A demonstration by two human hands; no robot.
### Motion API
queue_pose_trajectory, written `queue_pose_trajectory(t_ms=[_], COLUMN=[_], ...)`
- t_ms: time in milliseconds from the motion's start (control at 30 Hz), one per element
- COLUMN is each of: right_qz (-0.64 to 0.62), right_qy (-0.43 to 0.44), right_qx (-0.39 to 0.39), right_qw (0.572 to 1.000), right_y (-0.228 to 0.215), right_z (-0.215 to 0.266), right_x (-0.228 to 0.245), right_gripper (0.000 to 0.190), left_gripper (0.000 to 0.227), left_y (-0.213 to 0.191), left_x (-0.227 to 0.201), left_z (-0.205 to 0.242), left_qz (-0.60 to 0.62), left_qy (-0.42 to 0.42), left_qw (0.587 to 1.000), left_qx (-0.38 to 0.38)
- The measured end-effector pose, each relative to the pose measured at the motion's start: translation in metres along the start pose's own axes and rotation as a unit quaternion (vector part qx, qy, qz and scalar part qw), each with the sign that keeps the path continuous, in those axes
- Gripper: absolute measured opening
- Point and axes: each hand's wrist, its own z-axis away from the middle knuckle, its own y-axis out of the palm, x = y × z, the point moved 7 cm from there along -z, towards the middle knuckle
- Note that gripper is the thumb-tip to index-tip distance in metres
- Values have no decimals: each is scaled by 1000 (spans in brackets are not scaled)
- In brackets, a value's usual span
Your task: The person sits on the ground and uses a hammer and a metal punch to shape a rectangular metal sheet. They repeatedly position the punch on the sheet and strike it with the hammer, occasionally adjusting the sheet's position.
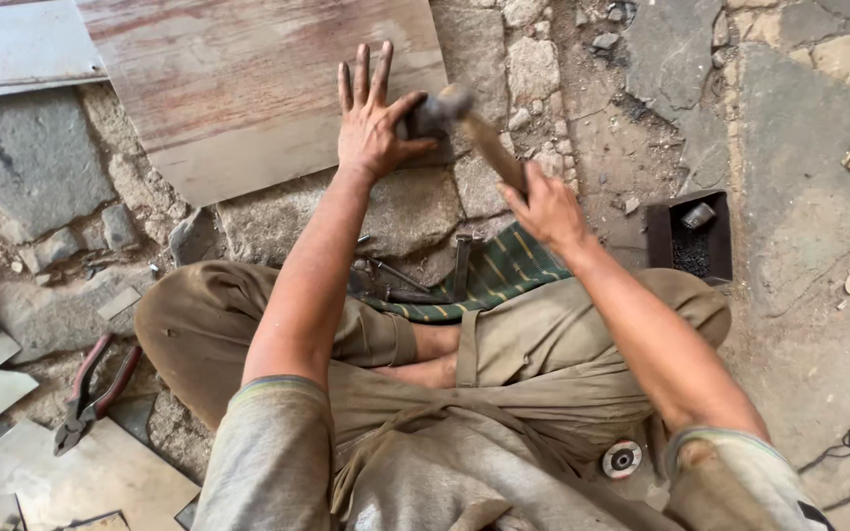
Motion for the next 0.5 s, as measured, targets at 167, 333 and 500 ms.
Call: queue_pose_trajectory(t_ms=[167,333,500], right_qz=[-59,21,-78], right_qy=[108,76,89], right_qx=[-23,51,-22], right_qw=[992,996,993], right_y=[-2,31,28], right_z=[16,12,9], right_x=[-45,-34,-42], right_gripper=[61,55,48], left_gripper=[82,91,86], left_y=[0,-1,3], left_x=[-1,-1,-4], left_z=[-1,-8,2], left_qz=[-2,-28,-42], left_qy=[-7,-12,-4], left_qw=[998,997,996], left_qx=[-55,-73,-76])
